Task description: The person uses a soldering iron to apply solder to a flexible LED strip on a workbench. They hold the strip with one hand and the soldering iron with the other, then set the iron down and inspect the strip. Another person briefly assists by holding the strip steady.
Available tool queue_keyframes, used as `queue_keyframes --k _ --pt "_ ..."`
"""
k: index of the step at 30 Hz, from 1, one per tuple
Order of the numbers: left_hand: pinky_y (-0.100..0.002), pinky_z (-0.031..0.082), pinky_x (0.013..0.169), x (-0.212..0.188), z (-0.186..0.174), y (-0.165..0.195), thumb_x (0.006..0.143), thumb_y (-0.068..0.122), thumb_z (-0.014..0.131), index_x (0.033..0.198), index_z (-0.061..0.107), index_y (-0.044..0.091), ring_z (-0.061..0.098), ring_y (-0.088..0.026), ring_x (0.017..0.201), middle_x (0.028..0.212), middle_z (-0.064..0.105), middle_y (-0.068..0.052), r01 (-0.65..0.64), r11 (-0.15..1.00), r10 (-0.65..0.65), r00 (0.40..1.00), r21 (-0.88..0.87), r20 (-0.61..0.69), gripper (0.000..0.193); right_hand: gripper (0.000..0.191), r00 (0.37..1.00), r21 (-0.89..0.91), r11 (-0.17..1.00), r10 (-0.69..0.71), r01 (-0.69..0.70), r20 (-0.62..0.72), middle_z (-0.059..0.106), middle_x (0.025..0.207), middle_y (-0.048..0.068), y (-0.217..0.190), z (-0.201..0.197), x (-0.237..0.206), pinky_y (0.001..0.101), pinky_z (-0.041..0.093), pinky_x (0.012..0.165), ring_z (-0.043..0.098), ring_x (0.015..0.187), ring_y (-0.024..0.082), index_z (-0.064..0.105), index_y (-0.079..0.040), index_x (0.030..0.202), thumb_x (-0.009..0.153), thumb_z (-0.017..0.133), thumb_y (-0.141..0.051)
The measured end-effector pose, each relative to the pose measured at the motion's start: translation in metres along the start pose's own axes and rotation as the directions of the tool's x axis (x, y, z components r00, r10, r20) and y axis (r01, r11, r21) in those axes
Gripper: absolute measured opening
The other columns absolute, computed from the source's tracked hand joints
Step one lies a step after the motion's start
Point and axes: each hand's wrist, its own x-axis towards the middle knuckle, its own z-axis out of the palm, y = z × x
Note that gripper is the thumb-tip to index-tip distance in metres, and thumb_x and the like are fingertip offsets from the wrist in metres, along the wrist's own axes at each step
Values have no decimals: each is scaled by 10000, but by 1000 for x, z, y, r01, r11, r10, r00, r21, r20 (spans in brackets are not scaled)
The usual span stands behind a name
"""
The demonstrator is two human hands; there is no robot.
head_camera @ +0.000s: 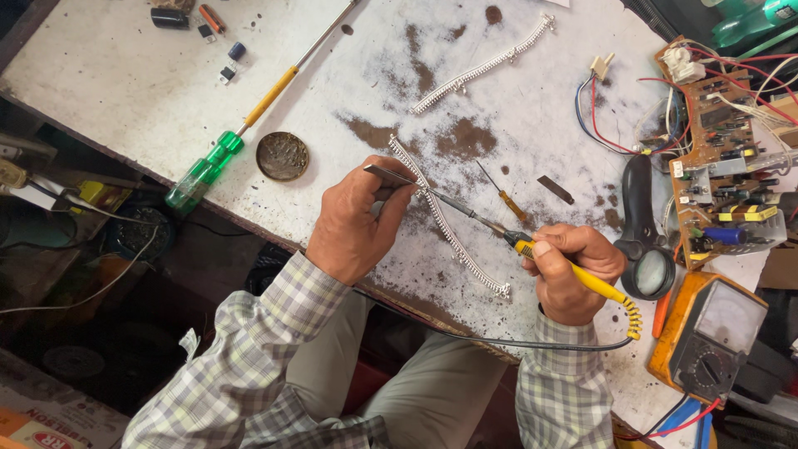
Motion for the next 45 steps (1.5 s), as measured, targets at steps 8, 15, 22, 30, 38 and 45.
queue_keyframes --k 8,15,22,30,38,45 --pt "-293 627 769 0 0 0 980 19 705 1157 593 13 781 -204 915 998 742 -108 -9 1000 9 1000 12 7 209 80 1000 42 999 -5 5 15 671 783 125 0 0 0 262 508 566 575 566 103 602 -15 886 942 654 8" --pt "-291 625 762 0 0 0 976 25 709 1154 598 9 781 -203 907 991 742 -106 3 1000 -3 1000 8 1 210 64 1000 15 1000 5 -5 -6 677 849 124 0 0 -1 260 517 562 583 615 114 613 -10 889 933 656 5" --pt "-292 624 764 1 0 0 980 25 709 1150 599 13 785 -206 911 995 745 -106 8 1000 -8 1000 -5 1 202 59 1000 21 1000 10 -10 -17 682 854 125 1 0 -1 261 521 561 587 617 117 620 -8 887 927 661 7" --pt "-294 627 772 0 0 0 980 24 700 1151 589 8 784 -205 920 1005 741 -107 13 999 -13 1000 -30 2 205 46 998 -7 1000 20 -20 -68 682 864 129 -3 3 -2 275 523 568 590 617 129 624 -8 898 928 653 -27" --pt "-292 630 766 1 0 1 978 27 704 1141 599 13 784 -206 910 995 743 -107 12 1000 -12 1000 3 6 194 77 999 24 1000 11 -10 -41 663 810 130 -6 2 1 281 493 538 562 591 130 602 -19 878 930 652 -45" --pt "-292 628 758 1 0 2 981 30 698 1144 596 12 787 -203 906 987 751 -100 37 999 -37 999 -10 20 193 76 999 22 1000 5 -4 -51 659 812 129 -7 2 0 281 490 541 556 590 131 602 -18 877 927 653 -46"
